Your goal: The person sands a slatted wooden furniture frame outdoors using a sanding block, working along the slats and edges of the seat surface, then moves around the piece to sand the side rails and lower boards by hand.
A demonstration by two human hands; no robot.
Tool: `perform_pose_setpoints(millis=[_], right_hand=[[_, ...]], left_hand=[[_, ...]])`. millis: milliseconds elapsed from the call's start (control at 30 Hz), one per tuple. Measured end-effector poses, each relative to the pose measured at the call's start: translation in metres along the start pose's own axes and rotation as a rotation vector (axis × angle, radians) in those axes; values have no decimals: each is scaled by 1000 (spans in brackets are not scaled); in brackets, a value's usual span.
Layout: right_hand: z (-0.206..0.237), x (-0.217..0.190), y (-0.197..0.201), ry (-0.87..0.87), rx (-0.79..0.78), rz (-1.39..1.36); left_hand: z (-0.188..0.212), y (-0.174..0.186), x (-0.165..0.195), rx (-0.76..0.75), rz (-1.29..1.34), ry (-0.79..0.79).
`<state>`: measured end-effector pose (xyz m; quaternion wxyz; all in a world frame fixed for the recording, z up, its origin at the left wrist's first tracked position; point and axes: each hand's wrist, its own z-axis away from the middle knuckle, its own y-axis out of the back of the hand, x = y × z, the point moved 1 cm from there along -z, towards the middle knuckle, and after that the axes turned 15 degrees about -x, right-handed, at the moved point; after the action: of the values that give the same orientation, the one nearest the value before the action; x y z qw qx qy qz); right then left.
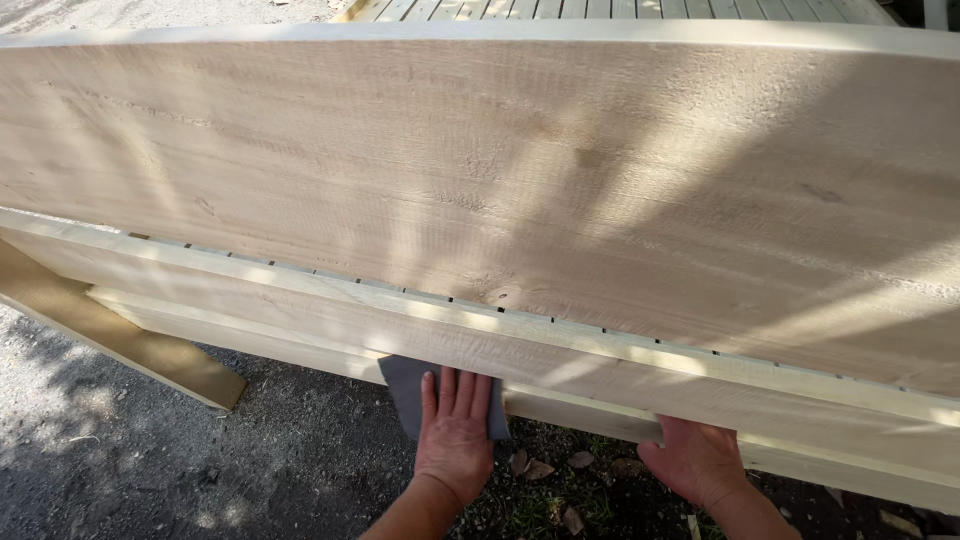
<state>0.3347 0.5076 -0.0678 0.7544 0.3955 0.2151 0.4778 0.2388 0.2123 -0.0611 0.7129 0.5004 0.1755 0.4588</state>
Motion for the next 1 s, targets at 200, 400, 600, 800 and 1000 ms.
perform_pose_setpoints(millis=[200,400,600,800,1000], right_hand=[[4,2,5,38,50,13],[4,-1,4,19,-37,3],[1,-3,4,19,-35,-6],[0,1,6,52,12,9],[0,1,10,60,-69,11]], left_hand=[[-27,-21,119,255,-117,-558],[-9,18,-22,15,-390,-316],[-3,0,2,-18,-196,-49],[-28,-22,128,174,-83,-536],[-3,14,3,-152,-226,-218]])
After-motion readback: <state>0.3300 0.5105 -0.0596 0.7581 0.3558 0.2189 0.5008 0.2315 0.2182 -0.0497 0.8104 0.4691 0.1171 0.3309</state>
